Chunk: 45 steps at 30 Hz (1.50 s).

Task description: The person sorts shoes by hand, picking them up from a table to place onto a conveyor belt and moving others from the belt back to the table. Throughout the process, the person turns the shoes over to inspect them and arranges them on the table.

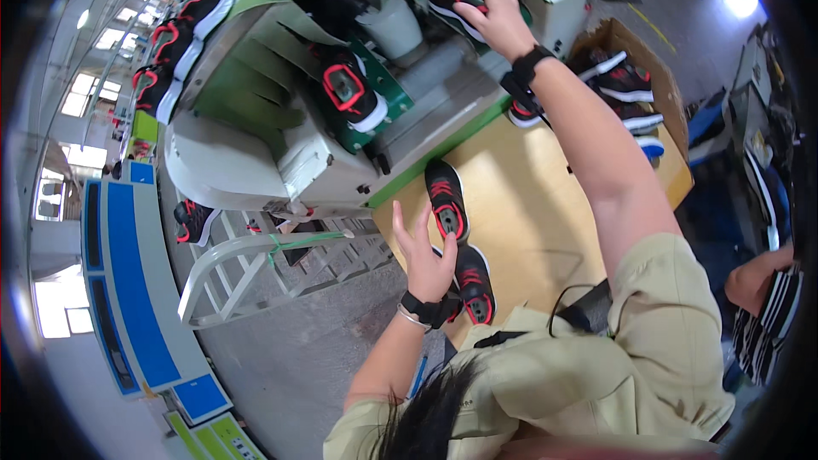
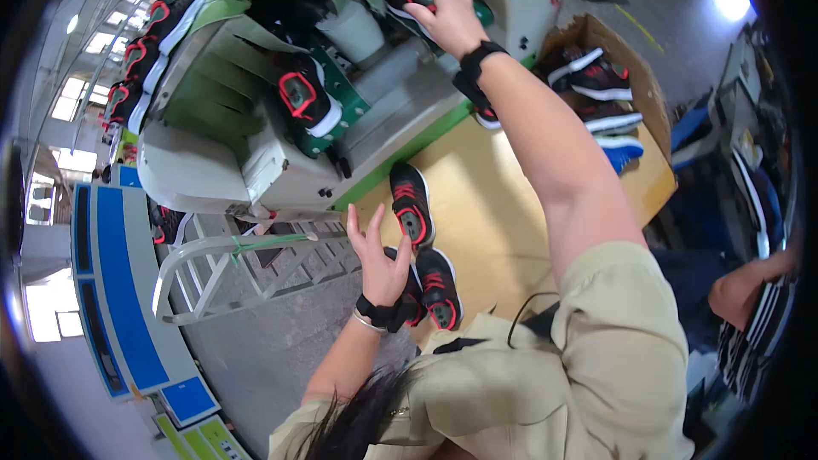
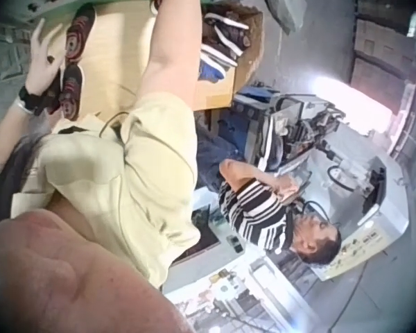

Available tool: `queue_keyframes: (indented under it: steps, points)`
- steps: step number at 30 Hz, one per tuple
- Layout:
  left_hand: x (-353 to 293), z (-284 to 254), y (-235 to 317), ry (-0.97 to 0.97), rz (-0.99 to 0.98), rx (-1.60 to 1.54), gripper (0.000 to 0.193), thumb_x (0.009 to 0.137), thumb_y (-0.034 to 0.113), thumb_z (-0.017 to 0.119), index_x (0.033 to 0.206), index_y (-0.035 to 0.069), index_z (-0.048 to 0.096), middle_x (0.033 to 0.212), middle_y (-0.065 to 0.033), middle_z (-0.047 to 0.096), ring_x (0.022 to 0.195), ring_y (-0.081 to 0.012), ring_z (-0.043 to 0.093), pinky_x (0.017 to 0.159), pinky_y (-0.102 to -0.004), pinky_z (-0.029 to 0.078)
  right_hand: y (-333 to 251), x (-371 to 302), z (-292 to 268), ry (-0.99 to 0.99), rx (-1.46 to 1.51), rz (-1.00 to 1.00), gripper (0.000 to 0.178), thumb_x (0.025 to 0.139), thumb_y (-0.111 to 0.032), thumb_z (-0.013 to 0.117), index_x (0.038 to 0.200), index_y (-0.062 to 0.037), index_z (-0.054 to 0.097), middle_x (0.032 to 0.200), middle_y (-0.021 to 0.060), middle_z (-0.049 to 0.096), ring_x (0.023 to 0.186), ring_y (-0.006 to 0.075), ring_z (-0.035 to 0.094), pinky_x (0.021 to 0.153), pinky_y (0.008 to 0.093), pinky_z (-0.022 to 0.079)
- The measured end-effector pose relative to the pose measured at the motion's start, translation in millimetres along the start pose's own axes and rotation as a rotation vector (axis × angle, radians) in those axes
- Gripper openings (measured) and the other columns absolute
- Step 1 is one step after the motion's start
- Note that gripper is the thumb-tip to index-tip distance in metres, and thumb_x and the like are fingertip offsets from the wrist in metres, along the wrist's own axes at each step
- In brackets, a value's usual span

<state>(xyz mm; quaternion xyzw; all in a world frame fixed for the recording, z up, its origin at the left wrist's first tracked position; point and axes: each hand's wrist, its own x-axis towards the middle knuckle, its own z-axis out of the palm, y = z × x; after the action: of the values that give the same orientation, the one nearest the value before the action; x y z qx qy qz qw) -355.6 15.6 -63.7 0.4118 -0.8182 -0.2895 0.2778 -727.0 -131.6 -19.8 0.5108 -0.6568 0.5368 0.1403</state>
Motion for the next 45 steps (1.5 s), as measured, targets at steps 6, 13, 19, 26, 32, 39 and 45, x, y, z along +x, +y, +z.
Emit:
queue_keyframes:
  steps: [6,13,19,26,32,39,45]
  points:
    - [-64,-13,-25,-0.101,-0.101,0.130,0.053,0.082,0.009,0.069,0.133,0.005,0.054,0.155,-0.0286,0.021,0.143,-0.0453,0.026,0.116,-0.0487,0.024,-14,-78,-69,-0.258,0.095,0.305,0.074,0.089,-0.033,0.071,0.146,-0.0034,0.035,0.144,0.0247,0.036,0.137,0.0380,0.035,0.115,0.0432,0.031]
    - [-98,2,-8,-0.240,-0.026,0.121,0.047,0.087,0.013,0.068,0.132,0.008,0.056,0.153,-0.0273,0.027,0.138,-0.0421,0.034,0.113,-0.0467,0.029,-36,-114,-194,-0.383,0.391,0.584,0.036,0.097,-0.032,0.062,0.112,0.0008,0.062,0.097,0.0095,0.067,0.088,0.0178,0.062,0.081,0.0306,0.051]
    - [-81,33,52,-0.881,0.168,-0.320,0.023,0.091,0.002,0.061,0.112,0.003,0.069,0.112,-0.0130,0.065,0.104,-0.0261,0.063,0.091,-0.0322,0.049,-50,-115,-255,-0.410,0.287,0.572,0.037,0.096,-0.038,0.062,0.110,-0.0037,0.065,0.085,0.0041,0.065,0.074,0.0106,0.057,0.062,0.0260,0.047]
    - [-108,56,130,-1.516,0.391,-0.707,0.022,0.093,0.009,0.063,0.113,0.006,0.070,0.109,-0.0101,0.063,0.104,-0.0255,0.060,0.092,-0.0350,0.048,-118,-109,-265,-0.667,0.113,0.438,0.038,0.095,-0.035,0.063,0.111,-0.0009,0.067,0.095,0.0088,0.070,0.086,0.0170,0.065,0.080,0.0297,0.052]
    - [-119,55,156,-1.430,0.794,-0.542,0.015,0.089,0.016,0.068,0.103,0.011,0.072,0.105,-0.0050,0.063,0.101,-0.0251,0.058,0.093,-0.0353,0.040,-131,-101,-283,-0.713,0.057,0.248,0.036,0.095,-0.032,0.062,0.112,-0.0009,0.067,0.098,0.0104,0.071,0.091,0.0191,0.069,0.084,0.0320,0.053]
    - [-127,46,185,-1.605,0.570,-0.863,0.006,0.086,0.012,0.071,0.089,0.007,0.069,0.081,-0.0049,0.063,0.081,-0.0263,0.061,0.077,-0.0355,0.044,-155,-103,-283,-0.668,-0.004,0.274,0.034,0.095,-0.030,0.061,0.109,-0.0007,0.067,0.097,0.0102,0.071,0.090,0.0184,0.069,0.083,0.0322,0.054]
    - [-116,38,176,-1.697,0.405,-0.810,0.008,0.086,0.013,0.071,0.092,0.009,0.071,0.083,-0.0044,0.065,0.082,-0.0255,0.060,0.077,-0.0357,0.044,-163,-104,-293,-0.853,0.075,0.201,0.030,0.095,-0.028,0.062,0.108,-0.0017,0.067,0.092,0.0074,0.070,0.083,0.0154,0.067,0.078,0.0307,0.053]
